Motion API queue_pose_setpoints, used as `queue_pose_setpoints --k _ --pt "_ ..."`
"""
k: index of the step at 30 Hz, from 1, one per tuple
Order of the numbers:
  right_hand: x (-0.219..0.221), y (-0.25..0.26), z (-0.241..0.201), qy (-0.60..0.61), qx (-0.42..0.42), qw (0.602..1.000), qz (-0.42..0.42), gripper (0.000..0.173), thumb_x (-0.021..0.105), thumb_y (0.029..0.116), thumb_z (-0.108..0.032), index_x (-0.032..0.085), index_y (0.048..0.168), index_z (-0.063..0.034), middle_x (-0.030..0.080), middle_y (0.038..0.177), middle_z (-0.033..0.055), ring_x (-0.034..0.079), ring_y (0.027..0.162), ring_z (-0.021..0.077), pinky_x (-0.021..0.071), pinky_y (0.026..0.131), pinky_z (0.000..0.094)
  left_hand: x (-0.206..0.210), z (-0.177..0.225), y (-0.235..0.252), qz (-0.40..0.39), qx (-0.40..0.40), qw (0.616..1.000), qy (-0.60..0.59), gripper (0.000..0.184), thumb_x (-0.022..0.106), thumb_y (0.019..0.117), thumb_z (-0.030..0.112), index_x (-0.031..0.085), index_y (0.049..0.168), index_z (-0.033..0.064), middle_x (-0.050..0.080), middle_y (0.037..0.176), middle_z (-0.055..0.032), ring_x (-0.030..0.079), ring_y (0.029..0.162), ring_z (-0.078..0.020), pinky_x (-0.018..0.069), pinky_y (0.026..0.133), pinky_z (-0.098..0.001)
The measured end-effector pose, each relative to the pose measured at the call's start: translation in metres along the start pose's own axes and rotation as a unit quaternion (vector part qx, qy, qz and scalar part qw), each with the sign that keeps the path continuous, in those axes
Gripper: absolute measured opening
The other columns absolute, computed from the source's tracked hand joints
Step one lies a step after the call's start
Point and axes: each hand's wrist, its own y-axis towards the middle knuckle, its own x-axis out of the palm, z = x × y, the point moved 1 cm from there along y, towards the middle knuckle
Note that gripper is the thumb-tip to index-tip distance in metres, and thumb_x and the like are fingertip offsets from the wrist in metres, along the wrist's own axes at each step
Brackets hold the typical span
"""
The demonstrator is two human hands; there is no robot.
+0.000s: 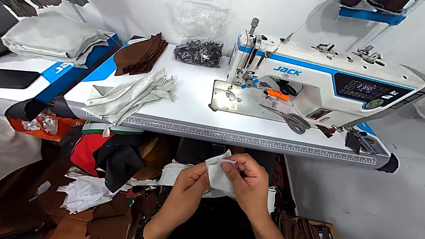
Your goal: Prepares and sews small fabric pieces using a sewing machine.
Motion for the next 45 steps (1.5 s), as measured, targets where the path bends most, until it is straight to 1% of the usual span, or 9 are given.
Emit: queue_pose_setpoints --k 11,14,16,20,23,28,32,36,45 --pt "0.003 0.001 0.003 -0.029 -0.014 0.999 0.011 0.013 0.075 0.0942 -0.02 0.07 0.095 -0.008 0.058 0.062 -0.005 0.05 0.052 -0.0023 0.0415 0.048 0.0122 -0.004 0.0 -0.006 -0.004 -0.003 1.0 -0.005 0.031 0.046 0.1101 0.021 0.073 0.11 0.0054 0.074 0.103 -0.002 0.07 0.098 -0.0077 0.0579 0.091 -0.0296" --pt "0.003 0.001 0.001 -0.06 -0.023 0.998 0.02 0.015 0.076 0.0933 -0.021 0.068 0.092 -0.0089 0.054 0.06 -0.0066 0.047 0.051 -0.0031 0.0386 0.046 0.0116 -0.005 0.001 -0.007 -0.017 0.005 1.0 -0.009 0.038 0.044 0.1103 0.035 0.072 0.107 0.0096 0.074 0.104 -0.0002 0.069 0.1 -0.0078 0.0571 0.093 -0.0308" --pt "0.004 0.0 -0.001 -0.09 -0.024 0.995 0.037 0.017 0.077 0.0926 -0.023 0.067 0.09 -0.0094 0.055 0.06 -0.0068 0.047 0.05 -0.0026 0.0394 0.045 0.0124 -0.004 0.002 -0.007 -0.039 0.018 0.999 -0.025 0.045 0.048 0.1065 0.046 0.071 0.12 0.0101 0.074 0.113 -0.0015 0.069 0.107 -0.0098 0.0563 0.097 -0.0321" --pt "0.01 -0.002 -0.006 -0.165 -0.011 0.983 0.081 0.028 0.08 0.0892 -0.032 0.061 0.091 -0.0114 0.059 0.063 -0.0081 0.054 0.052 -0.0016 0.0462 0.045 0.0147 0.007 0.002 -0.002 0.052 0.056 0.997 0.024 0.021 0.062 0.1032 0.021 0.075 0.106 0.0051 0.076 0.094 -0.0028 0.072 0.085 -0.0078 0.0613 0.079 -0.0262" --pt "0.004 0.001 -0.005 -0.108 0.034 0.993 0.039 0.037 0.074 0.0935 -0.04 0.063 0.112 -0.0098 0.064 0.074 -0.0046 0.061 0.062 0.004 0.0525 0.053 0.0188 0.005 0.006 0.002 0.065 0.058 0.996 0.021 0.023 0.058 0.1052 0.019 0.076 0.101 0.0043 0.075 0.091 -0.0045 0.072 0.085 -0.0093 0.0612 0.08 -0.0282" --pt "-0.015 0.014 0.0 0.107 0.104 0.979 -0.141 0.048 0.072 0.095 -0.041 0.068 0.13 -0.0086 0.068 0.114 0.0055 0.066 0.099 0.0126 0.0581 0.085 0.0278 -0.002 0.016 0.009 0.05 0.052 0.995 0.072 0.022 0.059 0.1048 0.021 0.076 0.103 0.0071 0.075 0.092 -0.0046 0.072 0.085 -0.0097 0.0613 0.079 -0.0262" --pt "-0.007 0.013 -0.002 0.08 0.062 0.991 -0.082 0.018 0.076 0.0939 -0.022 0.078 0.102 -0.0065 0.073 0.103 0.0073 0.069 0.087 0.0135 0.0605 0.075 0.0261 -0.001 0.021 0.013 0.06 0.047 0.994 0.079 0.019 0.062 0.1027 0.016 0.069 0.119 0.0089 0.074 0.095 -0.0081 0.072 0.083 -0.0133 0.0614 0.077 -0.0261" --pt "-0.005 0.012 -0.002 0.057 0.038 0.997 -0.02 0.011 0.075 0.0939 -0.017 0.08 0.096 -0.0077 0.074 0.101 0.0071 0.068 0.083 0.0115 0.0585 0.07 0.0223 0.001 0.017 0.011 0.117 0.064 0.985 0.108 0.01 0.07 0.097 0.016 0.07 0.104 0.0087 0.072 0.079 -0.0033 0.068 0.067 -0.0078 0.0583 0.064 -0.0204" --pt "-0.001 0.005 0.001 -0.125 -0.061 0.987 0.078 0.007 0.079 0.0853 -0.013 0.074 0.083 -0.0077 0.069 0.078 -0.0013 0.065 0.066 0.0052 0.0571 0.059 0.0193 0.008 0.002 0.012 0.204 0.14 0.947 0.205 0.009 0.073 0.0933 0.013 0.076 0.091 0.0048 0.074 0.08 -0.0017 0.071 0.067 -0.0081 0.0621 0.064 -0.0224"
